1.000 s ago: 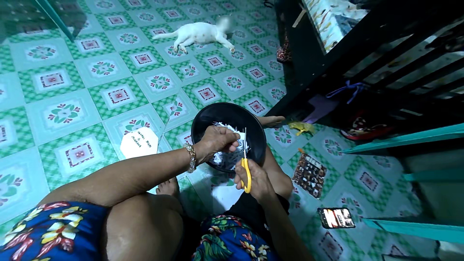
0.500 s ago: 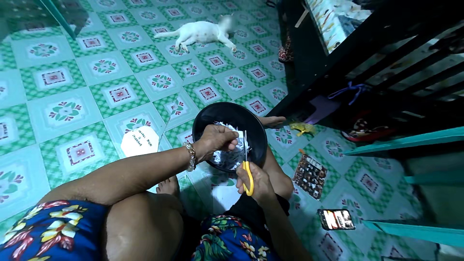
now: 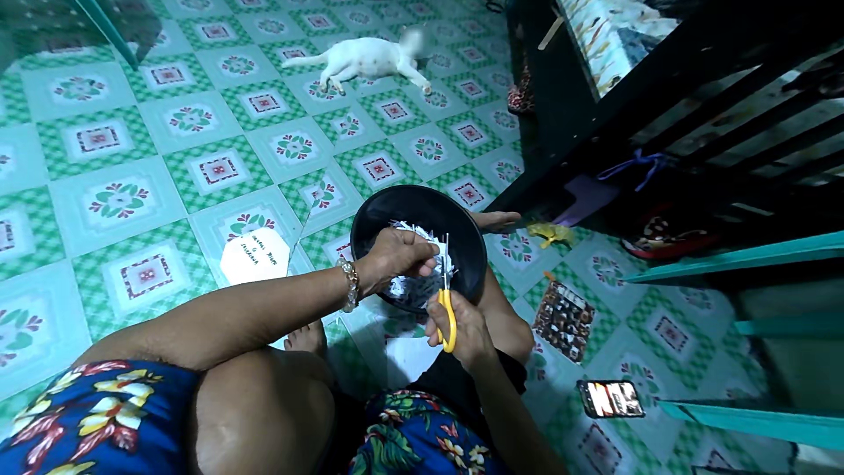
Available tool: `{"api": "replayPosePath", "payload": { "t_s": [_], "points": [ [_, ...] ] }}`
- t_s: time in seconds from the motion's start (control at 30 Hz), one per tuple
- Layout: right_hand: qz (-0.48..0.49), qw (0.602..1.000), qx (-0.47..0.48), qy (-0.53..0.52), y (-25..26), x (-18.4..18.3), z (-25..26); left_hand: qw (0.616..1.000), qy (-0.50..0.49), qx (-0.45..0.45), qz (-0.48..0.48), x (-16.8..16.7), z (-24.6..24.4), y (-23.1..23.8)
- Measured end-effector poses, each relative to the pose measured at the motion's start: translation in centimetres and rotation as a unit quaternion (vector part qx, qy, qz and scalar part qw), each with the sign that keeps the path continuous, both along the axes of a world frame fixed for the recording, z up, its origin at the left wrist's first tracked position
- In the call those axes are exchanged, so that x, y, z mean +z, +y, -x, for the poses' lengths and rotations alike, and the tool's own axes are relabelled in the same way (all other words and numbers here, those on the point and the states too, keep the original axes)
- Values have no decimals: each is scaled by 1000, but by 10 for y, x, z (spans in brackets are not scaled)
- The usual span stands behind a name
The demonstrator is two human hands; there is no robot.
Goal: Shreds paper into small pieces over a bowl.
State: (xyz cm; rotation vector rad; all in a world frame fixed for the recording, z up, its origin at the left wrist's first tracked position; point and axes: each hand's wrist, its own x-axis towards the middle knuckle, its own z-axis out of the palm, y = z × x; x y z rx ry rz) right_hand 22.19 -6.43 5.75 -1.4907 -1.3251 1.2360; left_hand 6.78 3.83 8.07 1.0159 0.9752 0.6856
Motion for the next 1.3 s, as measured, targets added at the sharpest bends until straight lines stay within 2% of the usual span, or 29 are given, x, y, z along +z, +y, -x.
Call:
{"api": "replayPosePath", "payload": {
  "t_s": [0.13, 0.27, 0.43, 0.67, 0.87, 1.07, 1.2, 1.3],
  "points": [
    [0, 1000, -19, 10, 0, -1, 1, 999, -4, 17, 48, 8, -3, 5],
    [-11, 999, -13, 44, -2, -6, -4, 1000, 4, -6, -1, -7, 3, 2],
    [63, 997, 49, 21, -6, 2, -5, 1000, 4, 17, 18, -4, 2, 3],
    [44, 999, 24, -13, 2, 8, 0, 1000, -1, 5, 3, 0, -3, -1],
    [2, 1000, 0, 9, 1, -1, 3, 998, -5, 22, 59, 9, -6, 4],
    [1, 1000, -24, 20, 0, -3, 2, 999, 9, -27, -19, -7, 4, 2],
    [22, 999, -21, 44, 0, -2, 1, 999, 50, -6, -1, 10, 2, 1],
    [42, 998, 30, 33, -3, 0, -4, 999, 37, -3, -3, 3, 4, 6]
  ]
}}
